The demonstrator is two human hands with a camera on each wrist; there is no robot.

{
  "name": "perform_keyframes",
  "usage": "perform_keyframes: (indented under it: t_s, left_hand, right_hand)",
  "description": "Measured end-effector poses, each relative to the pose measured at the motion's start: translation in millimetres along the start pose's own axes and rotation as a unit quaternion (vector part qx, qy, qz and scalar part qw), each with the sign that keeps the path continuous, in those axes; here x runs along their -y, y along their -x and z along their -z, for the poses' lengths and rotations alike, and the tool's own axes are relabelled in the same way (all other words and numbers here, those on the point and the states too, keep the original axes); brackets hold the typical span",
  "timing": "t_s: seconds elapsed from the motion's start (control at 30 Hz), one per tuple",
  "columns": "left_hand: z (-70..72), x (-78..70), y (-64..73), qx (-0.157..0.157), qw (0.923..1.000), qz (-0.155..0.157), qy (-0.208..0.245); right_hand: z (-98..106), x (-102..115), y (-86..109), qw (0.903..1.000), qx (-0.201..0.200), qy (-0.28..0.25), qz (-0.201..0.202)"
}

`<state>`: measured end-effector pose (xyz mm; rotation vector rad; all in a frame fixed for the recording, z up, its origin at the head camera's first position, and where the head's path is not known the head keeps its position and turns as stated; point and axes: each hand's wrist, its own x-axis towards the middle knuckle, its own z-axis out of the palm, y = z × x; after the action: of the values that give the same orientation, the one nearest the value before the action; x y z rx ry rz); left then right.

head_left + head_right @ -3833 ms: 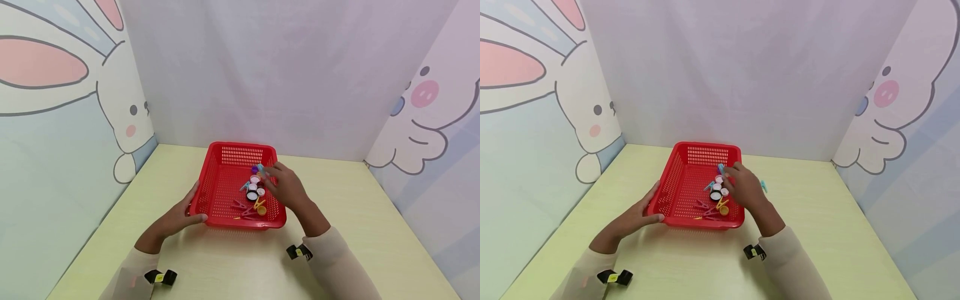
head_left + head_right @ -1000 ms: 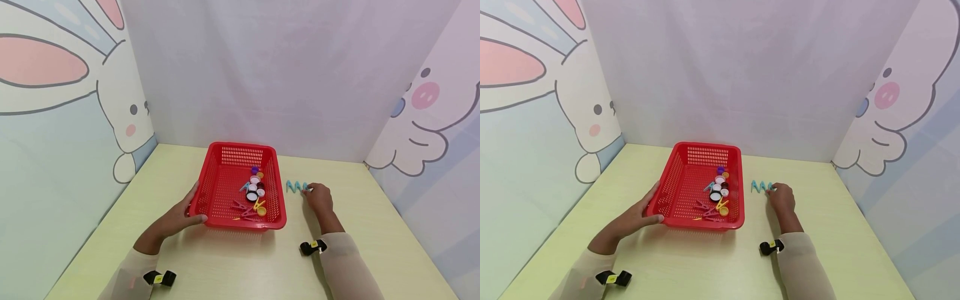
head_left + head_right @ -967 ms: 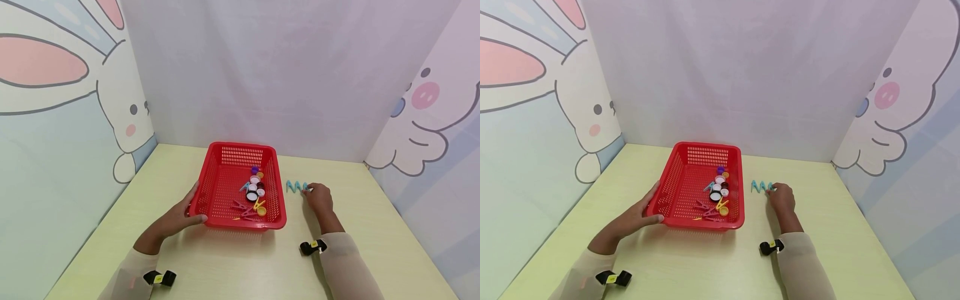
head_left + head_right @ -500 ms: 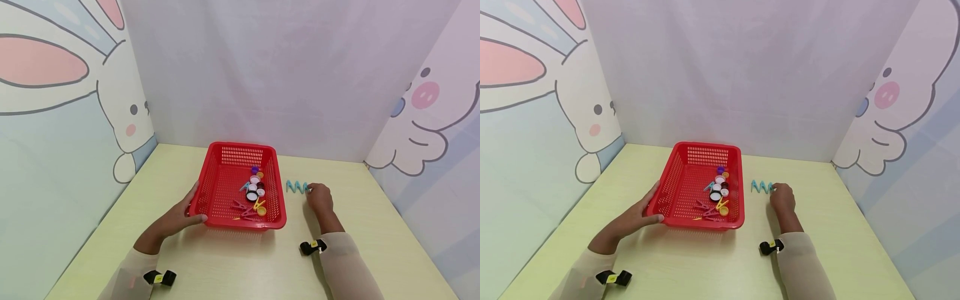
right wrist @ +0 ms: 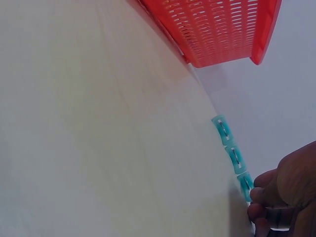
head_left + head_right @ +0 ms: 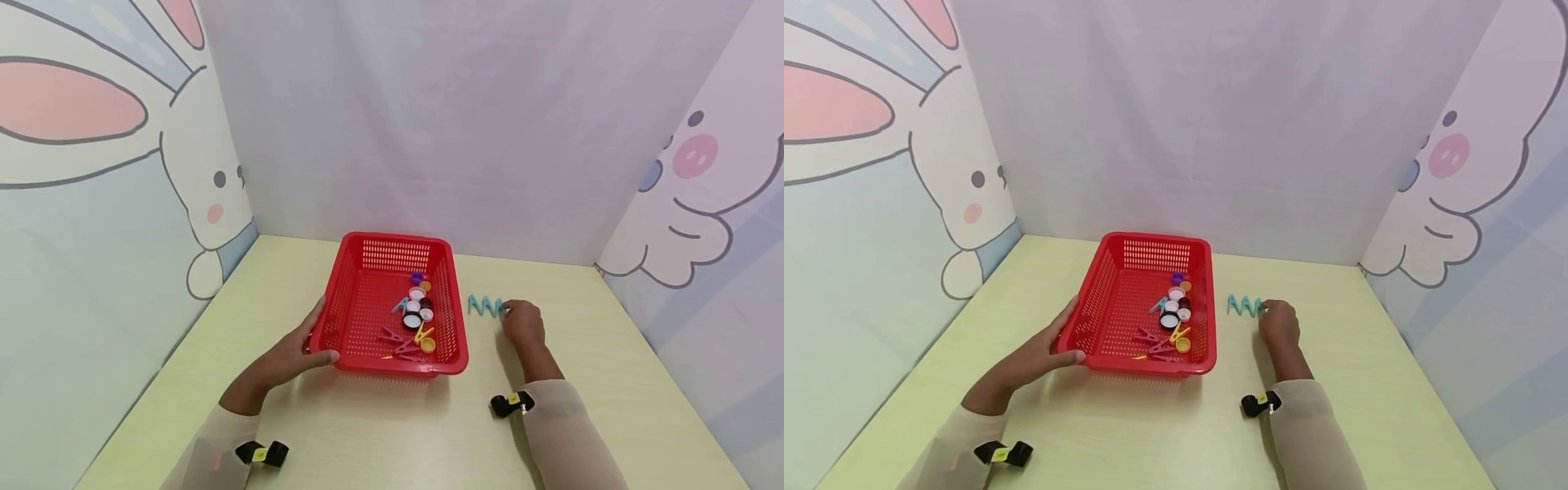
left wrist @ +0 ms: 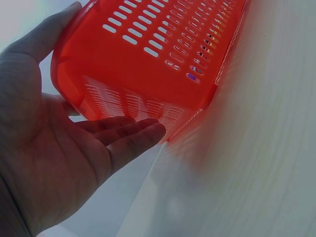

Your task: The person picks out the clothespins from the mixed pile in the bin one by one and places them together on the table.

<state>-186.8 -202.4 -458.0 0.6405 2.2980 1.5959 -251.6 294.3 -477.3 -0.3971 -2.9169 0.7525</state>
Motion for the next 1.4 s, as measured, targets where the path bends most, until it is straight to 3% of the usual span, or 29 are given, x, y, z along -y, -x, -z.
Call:
perform_keyframes:
  t_s: [0.4,0.87,1.2,1.4]
  left_hand:
    - [-0.3,1.3,0.3,0.002,1.0000,-0.002,0.007]
    - [0.1,1.4,-0.7,0.001,1.0000,0.003,0.006]
    - [0.3,1.9,-0.5,-0.003,1.0000,0.009,0.001]
    - [0.2,1.6,-0.5,-0.005,0.9999,0.009,0.002]
  right_hand:
    - [8,10,4.5,0.9997,-0.025,-0.001,-0.003]
    - [27,56,29.9,0.9887,-0.125,0.013,0.082]
    - [33,85,46.8,0.9753,-0.164,0.005,0.148]
    - [34,103,50.4,0.9675,-0.155,0.033,0.197]
